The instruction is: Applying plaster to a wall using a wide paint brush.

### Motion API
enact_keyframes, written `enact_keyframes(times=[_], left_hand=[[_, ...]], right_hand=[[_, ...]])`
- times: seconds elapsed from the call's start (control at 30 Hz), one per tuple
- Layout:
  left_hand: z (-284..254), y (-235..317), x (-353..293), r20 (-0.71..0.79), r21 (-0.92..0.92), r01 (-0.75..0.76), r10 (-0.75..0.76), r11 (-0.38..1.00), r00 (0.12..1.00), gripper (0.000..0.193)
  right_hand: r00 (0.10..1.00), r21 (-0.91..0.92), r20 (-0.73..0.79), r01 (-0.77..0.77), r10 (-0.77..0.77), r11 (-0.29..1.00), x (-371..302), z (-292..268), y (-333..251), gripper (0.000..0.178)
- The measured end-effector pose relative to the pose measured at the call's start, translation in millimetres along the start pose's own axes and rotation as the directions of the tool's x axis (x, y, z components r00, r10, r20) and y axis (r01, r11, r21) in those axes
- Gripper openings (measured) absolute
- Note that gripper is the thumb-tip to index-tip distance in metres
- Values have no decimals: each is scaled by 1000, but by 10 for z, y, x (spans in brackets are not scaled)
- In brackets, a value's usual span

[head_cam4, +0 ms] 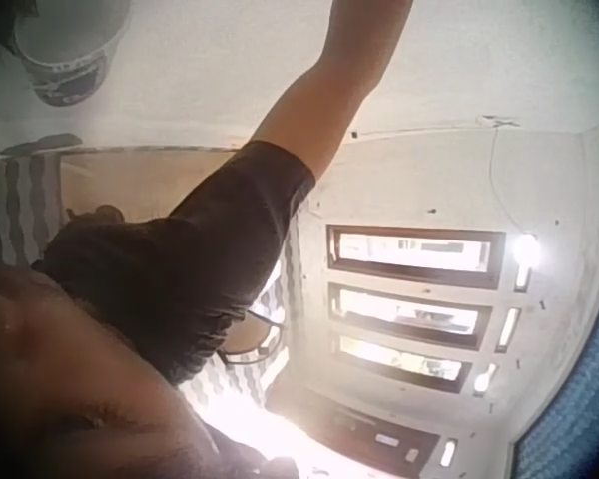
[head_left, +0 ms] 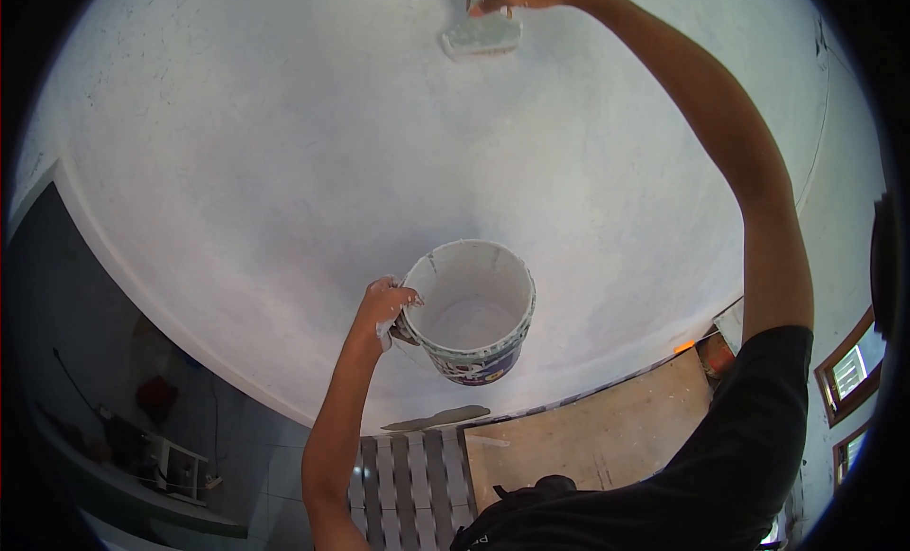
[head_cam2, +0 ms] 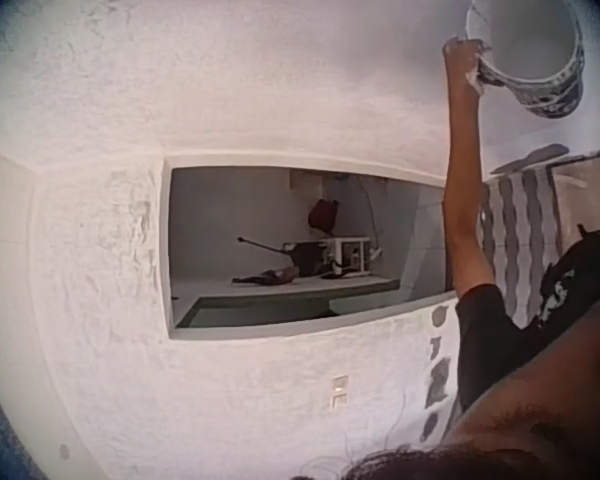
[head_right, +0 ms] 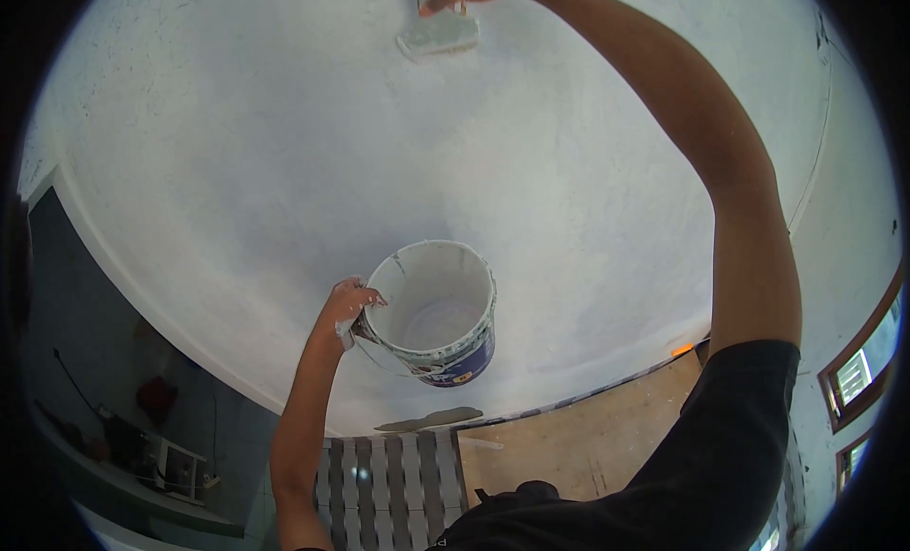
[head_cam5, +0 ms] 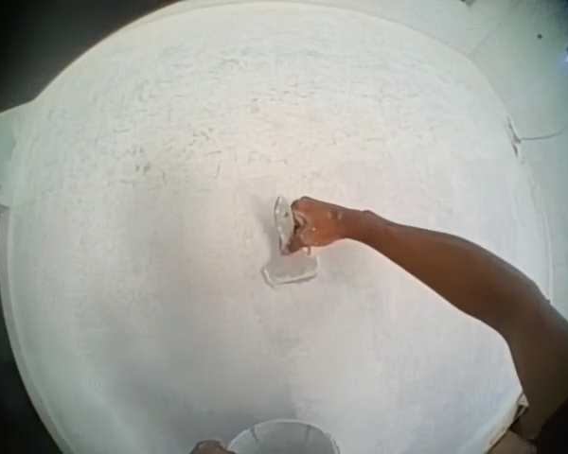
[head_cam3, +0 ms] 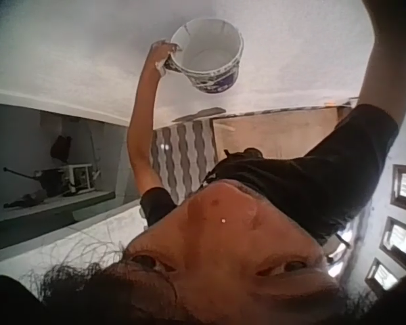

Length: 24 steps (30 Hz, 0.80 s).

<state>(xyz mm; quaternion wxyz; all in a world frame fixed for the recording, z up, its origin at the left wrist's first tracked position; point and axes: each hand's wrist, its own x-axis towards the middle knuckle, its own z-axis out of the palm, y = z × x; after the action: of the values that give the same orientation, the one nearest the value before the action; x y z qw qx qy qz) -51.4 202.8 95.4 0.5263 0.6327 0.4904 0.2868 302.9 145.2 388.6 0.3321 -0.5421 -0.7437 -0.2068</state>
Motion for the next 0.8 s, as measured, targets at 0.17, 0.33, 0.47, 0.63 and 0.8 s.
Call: enact_keyframes(times=[0.17,0.33,0.47,0.63,0.8], left_hand=[[-142,-13,-89,-50,-4,49,-49,999,998,31],[-12,26,-73,-4,-18,16,-16,1000,1000,24],[20,-2,-26,9,-5,49,-48,999,999,23],[-250,-230,-26,-90,-103,9,-18,995,996,23],[-43,-65,-30,-32,-17,50,-51,999,998,24]], right_hand=[[991,-11,-112,-80,78,997,354,-44,-66,45],[974,-87,-226,-50,30,995,398,-529,13,52],[941,-132,-338,-14,-32,991,204,-617,34,52],[994,134,-107,-4,18,991,-320,-20,237,31],[975,-31,131,-179,181,983,-770,205,706,30]])
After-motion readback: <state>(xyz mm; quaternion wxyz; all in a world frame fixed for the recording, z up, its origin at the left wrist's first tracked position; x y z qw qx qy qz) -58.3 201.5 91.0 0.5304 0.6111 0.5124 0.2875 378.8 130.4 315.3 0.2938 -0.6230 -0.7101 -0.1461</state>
